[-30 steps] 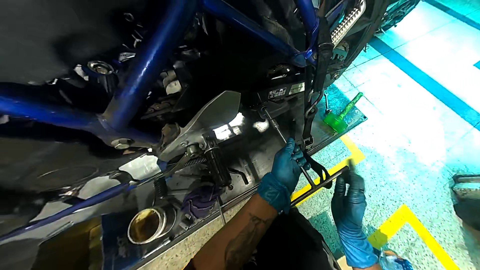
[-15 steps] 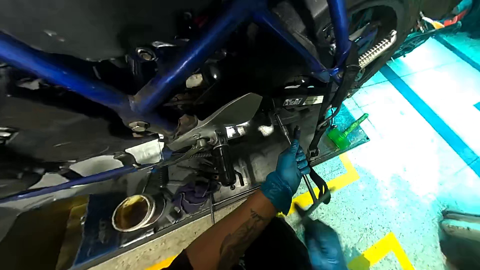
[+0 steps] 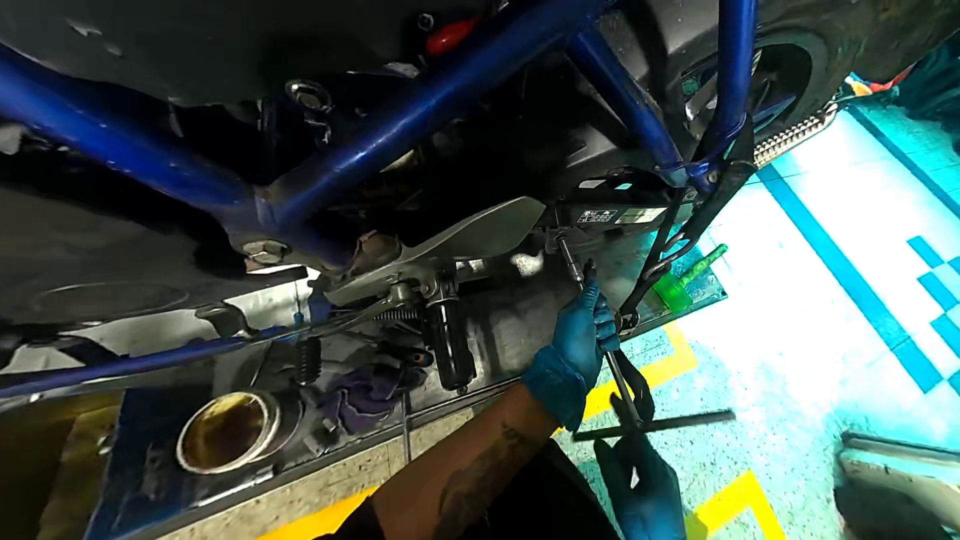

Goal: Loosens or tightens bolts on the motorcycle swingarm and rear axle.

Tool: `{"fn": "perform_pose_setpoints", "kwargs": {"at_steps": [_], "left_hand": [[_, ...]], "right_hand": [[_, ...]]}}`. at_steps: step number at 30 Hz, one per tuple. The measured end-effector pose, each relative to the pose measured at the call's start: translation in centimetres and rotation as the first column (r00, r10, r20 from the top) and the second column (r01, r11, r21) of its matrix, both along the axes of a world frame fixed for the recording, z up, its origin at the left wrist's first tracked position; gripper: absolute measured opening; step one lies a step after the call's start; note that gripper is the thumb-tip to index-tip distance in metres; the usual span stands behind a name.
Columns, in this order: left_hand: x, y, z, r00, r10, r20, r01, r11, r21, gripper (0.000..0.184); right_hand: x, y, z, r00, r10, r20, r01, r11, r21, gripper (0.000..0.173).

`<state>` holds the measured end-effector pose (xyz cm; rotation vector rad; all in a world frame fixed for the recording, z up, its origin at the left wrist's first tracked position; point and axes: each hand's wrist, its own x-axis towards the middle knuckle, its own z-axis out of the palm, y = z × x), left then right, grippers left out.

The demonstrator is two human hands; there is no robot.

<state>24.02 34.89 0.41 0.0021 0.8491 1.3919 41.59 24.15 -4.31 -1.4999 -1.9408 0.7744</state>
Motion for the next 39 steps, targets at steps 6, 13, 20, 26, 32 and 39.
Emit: {"fn": "perform_pose_setpoints", "kwargs": {"at_steps": [6,13,20,26,32,39], "left_hand": [[-1.6,0.2,-3.3,0.847,0.13,-0.515,-0.112,0.991,0.067,0.043],[-5.0,5.6,-6.2,0.588,0.55,-0.593,-0.388,0.835,0.39,0.022],[-4.6,6.8,-7.1,0.496,0.669,-0.554,-0.475,0.743,0.471,0.013],[-4.2,1.0,-6.8,0.535,0.376,-0.756,-0.227,0.926,0.3,0.048],[0.3,-3.8,-4.1,0.933,-0.343,-0.106,0.358,0.873,0.332,0.042],[0.4,-3.4,-2.6,0.965,-0.246,0.087,0.206,0.923,0.325,0.043]], "right_hand": [[-1.5,2.0,1.4,0.863,-0.13,-0.488,0.084,0.99,-0.116,0.034],[-0.8,2.4,0.4,0.863,-0.051,-0.502,0.126,0.985,0.117,0.029],[-1.9,3.4,3.2,0.526,-0.49,-0.695,0.181,0.863,-0.472,0.061],[-2.5,2.9,1.9,0.546,-0.429,-0.719,0.213,0.902,-0.376,0.081],[-1.1,1.8,-0.8,0.539,-0.425,-0.727,0.043,0.876,-0.48,0.043],[-1.0,-1.4,2.5,0.894,0.361,-0.265,-0.341,0.932,0.12,0.021]]}}
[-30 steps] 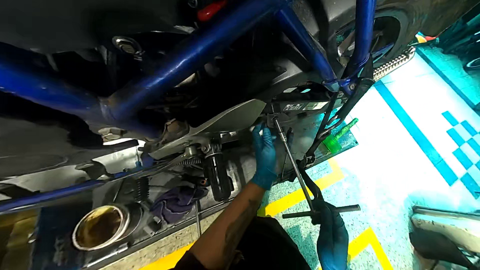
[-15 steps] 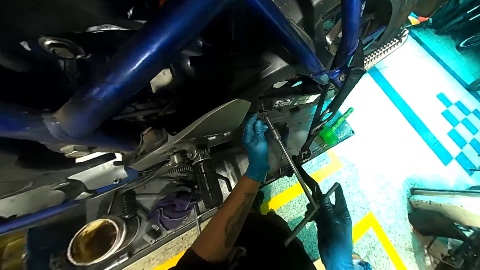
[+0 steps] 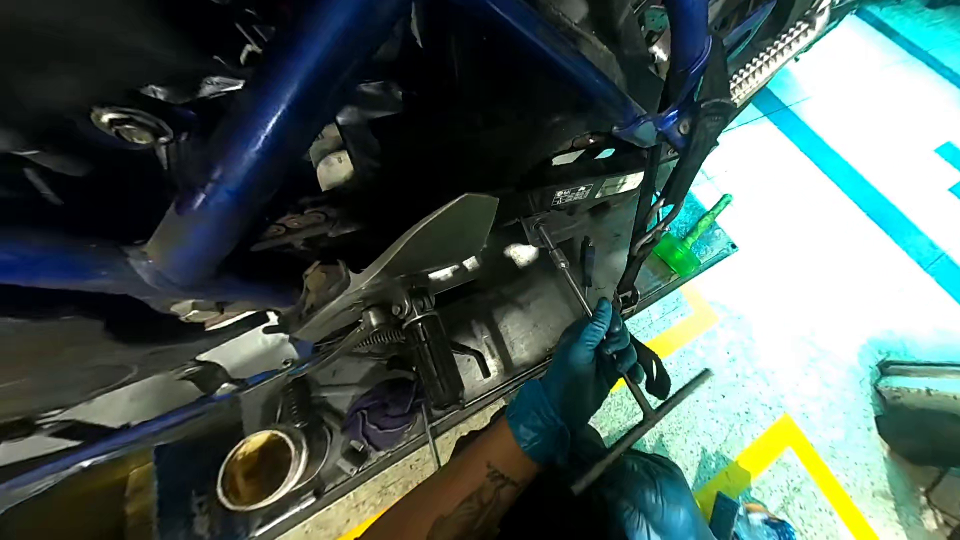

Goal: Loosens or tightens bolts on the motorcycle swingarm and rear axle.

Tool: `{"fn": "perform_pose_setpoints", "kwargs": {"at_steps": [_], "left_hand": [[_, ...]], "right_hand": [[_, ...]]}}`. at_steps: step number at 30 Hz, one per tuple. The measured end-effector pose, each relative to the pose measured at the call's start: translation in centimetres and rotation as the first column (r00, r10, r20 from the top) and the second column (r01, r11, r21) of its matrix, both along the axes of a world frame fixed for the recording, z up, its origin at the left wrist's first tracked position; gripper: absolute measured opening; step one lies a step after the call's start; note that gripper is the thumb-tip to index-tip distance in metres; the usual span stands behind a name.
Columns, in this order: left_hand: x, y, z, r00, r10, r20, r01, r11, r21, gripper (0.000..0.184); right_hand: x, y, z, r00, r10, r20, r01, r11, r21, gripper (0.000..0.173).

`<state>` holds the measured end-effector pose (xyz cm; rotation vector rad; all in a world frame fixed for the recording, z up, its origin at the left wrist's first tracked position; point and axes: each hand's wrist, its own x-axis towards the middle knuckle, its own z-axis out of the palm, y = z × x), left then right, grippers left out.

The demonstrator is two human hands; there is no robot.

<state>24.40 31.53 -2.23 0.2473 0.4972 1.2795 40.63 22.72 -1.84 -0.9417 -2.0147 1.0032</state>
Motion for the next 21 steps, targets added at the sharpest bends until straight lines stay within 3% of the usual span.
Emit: {"fn": "perform_pose_setpoints", "kwargs": {"at_steps": [1,3,5,7,8,9,11,14,16,17,19,21], "left_hand": [[0.1,0.1,0.0,1.0,0.013,-0.01,-0.013,1.0,-0.022,0.041],[0.0,0.1,0.0,1.0,0.009,-0.004,-0.009,0.997,-0.08,0.041],[-0.2,0.0,0.5,0.998,0.021,0.059,-0.015,0.995,-0.103,0.043],[0.2,0.1,0.8,0.991,0.063,0.114,-0.051,0.993,-0.104,0.045],[0.6,0.5,0.8,0.99,0.088,0.112,-0.077,0.992,-0.101,0.046],[0.9,1.0,0.7,0.99,0.108,0.092,-0.1,0.991,-0.091,0.045],[0.9,1.1,0.3,0.992,0.125,0.036,-0.121,0.989,-0.085,0.045],[0.2,0.8,0.8,0.995,0.101,0.017,-0.1,0.992,-0.079,0.046],[0.3,1.1,1.5,0.993,0.115,0.01,-0.113,0.989,-0.099,0.046],[0.5,1.4,1.4,0.992,0.125,0.003,-0.124,0.987,-0.097,0.045],[0.3,2.0,0.5,0.992,0.127,-0.024,-0.129,0.989,-0.078,0.044],[-0.2,1.5,-0.1,0.991,0.133,-0.01,-0.133,0.985,-0.107,0.044]], "right_hand": [[-0.2,0.4,0.8,0.999,-0.033,0.032,0.027,0.984,0.174,0.024],[0.4,1.7,1.1,0.96,-0.276,-0.049,0.281,0.941,0.189,0.026],[1.4,3.8,-1.1,0.868,-0.473,-0.154,0.467,0.881,-0.073,0.032],[1.4,2.7,-4.5,0.878,-0.462,-0.121,0.399,0.85,-0.344,0.025],[0.7,1.3,-4.5,0.929,-0.369,-0.017,0.342,0.876,-0.34,0.023],[0.0,0.1,-3.4,0.967,-0.247,0.064,0.255,0.935,-0.245,0.022],[-0.2,-0.4,-1.0,0.974,-0.219,0.066,0.215,0.975,0.055,0.026],[1.8,3.0,-1.3,0.89,-0.444,-0.1,0.443,0.896,-0.034,0.032],[1.7,2.2,-4.1,0.899,-0.433,-0.067,0.415,0.891,-0.184,0.024],[0.9,0.7,-4.5,0.926,-0.376,-0.015,0.37,0.918,-0.144,0.02],[-0.1,-0.6,-2.2,0.959,-0.283,0.027,0.279,0.956,0.09,0.02],[1.0,0.9,0.3,0.901,-0.433,-0.009,0.427,0.885,0.183,0.027]]}}
